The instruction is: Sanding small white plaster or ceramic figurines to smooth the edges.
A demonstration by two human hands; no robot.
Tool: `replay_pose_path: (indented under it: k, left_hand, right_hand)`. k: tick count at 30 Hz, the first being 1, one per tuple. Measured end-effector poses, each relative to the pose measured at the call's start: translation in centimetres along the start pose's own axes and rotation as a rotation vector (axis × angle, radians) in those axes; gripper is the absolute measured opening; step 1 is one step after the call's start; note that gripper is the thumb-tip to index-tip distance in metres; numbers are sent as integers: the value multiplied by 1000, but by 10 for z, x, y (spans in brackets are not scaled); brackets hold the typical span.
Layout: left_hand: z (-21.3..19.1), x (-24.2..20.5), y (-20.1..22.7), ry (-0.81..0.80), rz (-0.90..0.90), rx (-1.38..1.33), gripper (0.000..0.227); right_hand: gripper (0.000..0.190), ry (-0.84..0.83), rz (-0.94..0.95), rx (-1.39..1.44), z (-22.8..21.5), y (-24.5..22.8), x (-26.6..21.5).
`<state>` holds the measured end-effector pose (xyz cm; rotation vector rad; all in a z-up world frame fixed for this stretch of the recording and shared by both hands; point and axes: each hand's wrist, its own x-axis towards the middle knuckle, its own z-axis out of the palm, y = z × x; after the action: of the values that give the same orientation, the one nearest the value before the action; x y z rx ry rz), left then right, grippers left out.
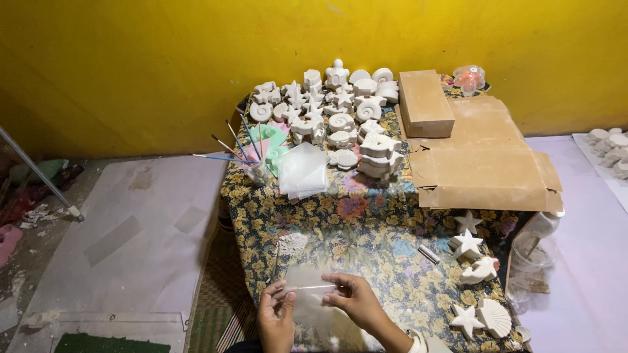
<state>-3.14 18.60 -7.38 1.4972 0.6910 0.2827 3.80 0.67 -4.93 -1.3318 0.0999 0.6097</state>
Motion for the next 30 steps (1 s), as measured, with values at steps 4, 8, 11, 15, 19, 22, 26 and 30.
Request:
replay_pose_path:
  k: [4,8,11,15,19,22,26,30]
  left_hand:
    - [1,4,-13,84,425,212,18]
    - [8,-4,-2,86,503,289,16]
    - [17,-13,9,21,583,219,12]
    - [24,-15,6,50,399,233,32]
    - [21,-15,48,-49,100,208,69]
    - [18,-6,47,-50,74,347,42]
    - [15,4,39,7,47,237,64]
    - [9,14,20,164,59,39,73]
  right_hand:
    - [35,33,-58,-194,-8,-6,-6]
    - [27,50,-375,-650,-11,-11,-14]
    - [35,-13,-550,-676,-4,-22,-26]
    - [17,-46,-425,-635,-2,-19,-22]
    - [12,8,-319,-562,-1,-31,-12]
    - [13,-39,-425,-584,2,-58,-5]
    - [8,-176,-545,-893,5,-97,32]
    - [35,50,-358,-829,22,-181,89]
